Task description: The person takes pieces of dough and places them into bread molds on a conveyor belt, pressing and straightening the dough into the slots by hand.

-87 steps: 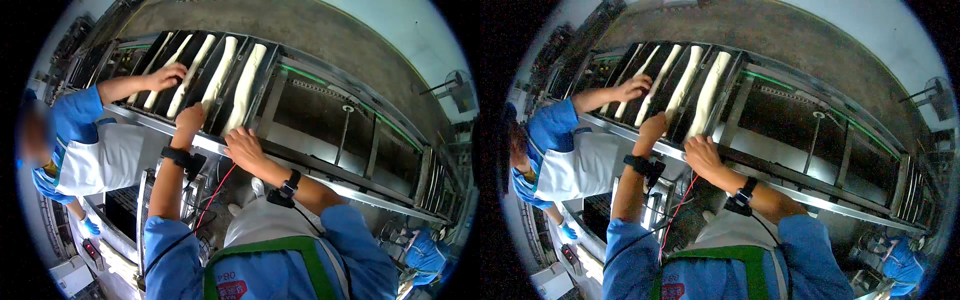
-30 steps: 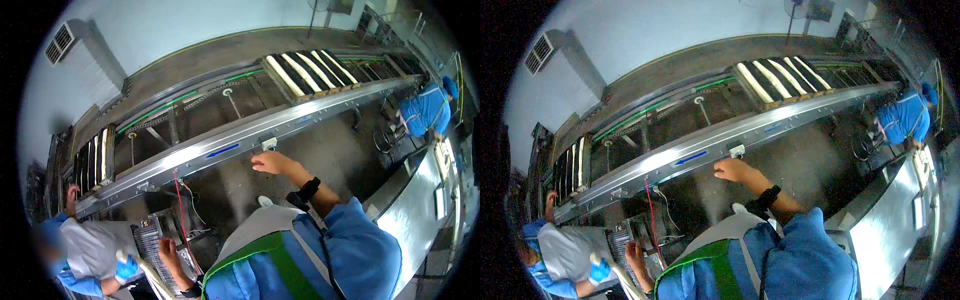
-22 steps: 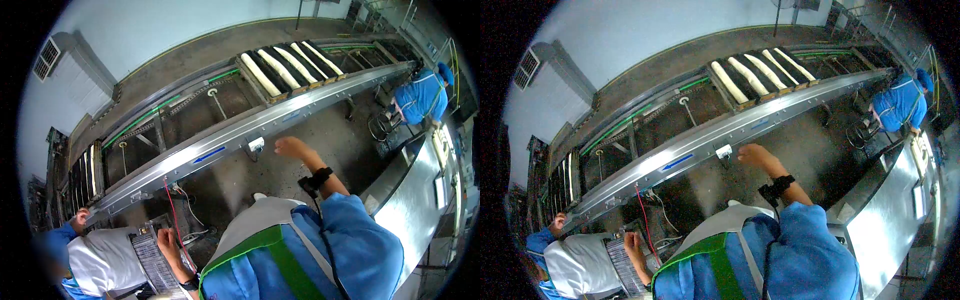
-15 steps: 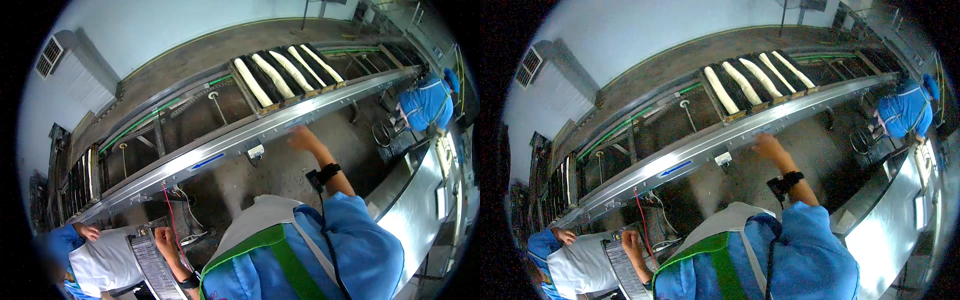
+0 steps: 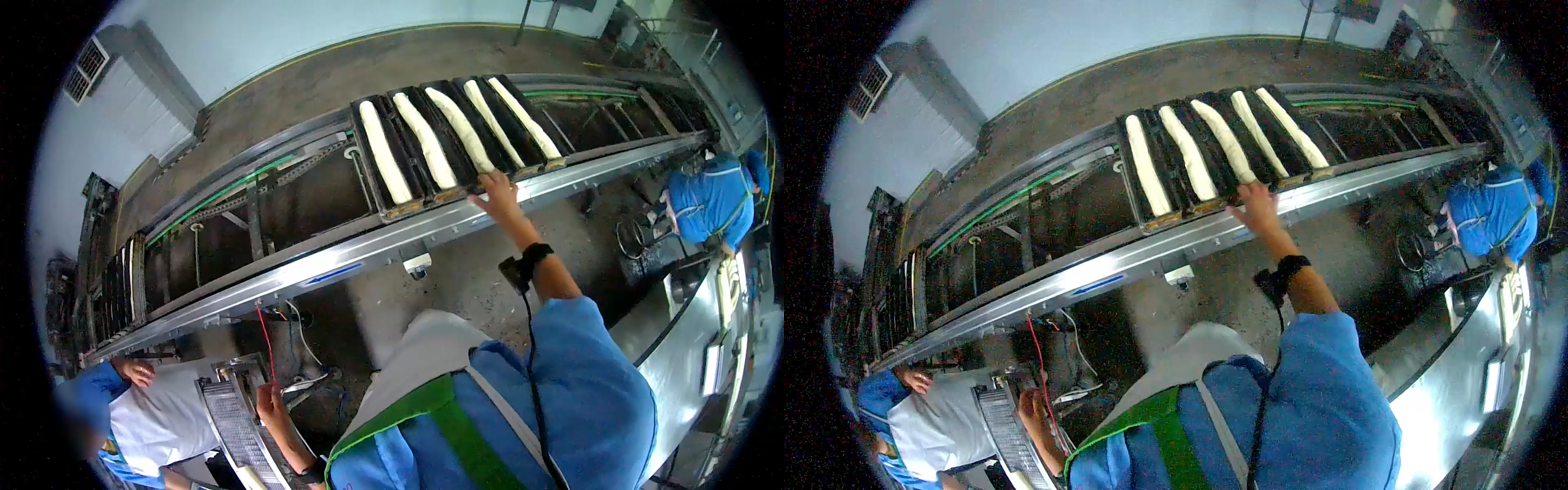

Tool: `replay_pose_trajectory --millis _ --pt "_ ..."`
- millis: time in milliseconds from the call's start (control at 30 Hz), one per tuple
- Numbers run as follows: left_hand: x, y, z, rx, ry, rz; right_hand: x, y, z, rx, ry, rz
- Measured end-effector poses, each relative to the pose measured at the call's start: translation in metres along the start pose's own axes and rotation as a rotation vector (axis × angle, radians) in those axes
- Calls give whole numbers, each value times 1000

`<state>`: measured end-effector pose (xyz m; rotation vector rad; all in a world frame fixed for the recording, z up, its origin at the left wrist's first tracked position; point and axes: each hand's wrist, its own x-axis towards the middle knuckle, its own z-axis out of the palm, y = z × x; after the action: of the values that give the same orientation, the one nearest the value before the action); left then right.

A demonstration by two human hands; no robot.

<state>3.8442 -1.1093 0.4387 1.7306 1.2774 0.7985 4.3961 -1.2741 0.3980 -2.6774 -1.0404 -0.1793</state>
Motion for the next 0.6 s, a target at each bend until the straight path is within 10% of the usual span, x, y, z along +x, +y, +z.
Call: replay_pose_trajectory --millis 600 --pt "-64 75 89 183 -91 -39 20 -38 -6 187 -44 -73"
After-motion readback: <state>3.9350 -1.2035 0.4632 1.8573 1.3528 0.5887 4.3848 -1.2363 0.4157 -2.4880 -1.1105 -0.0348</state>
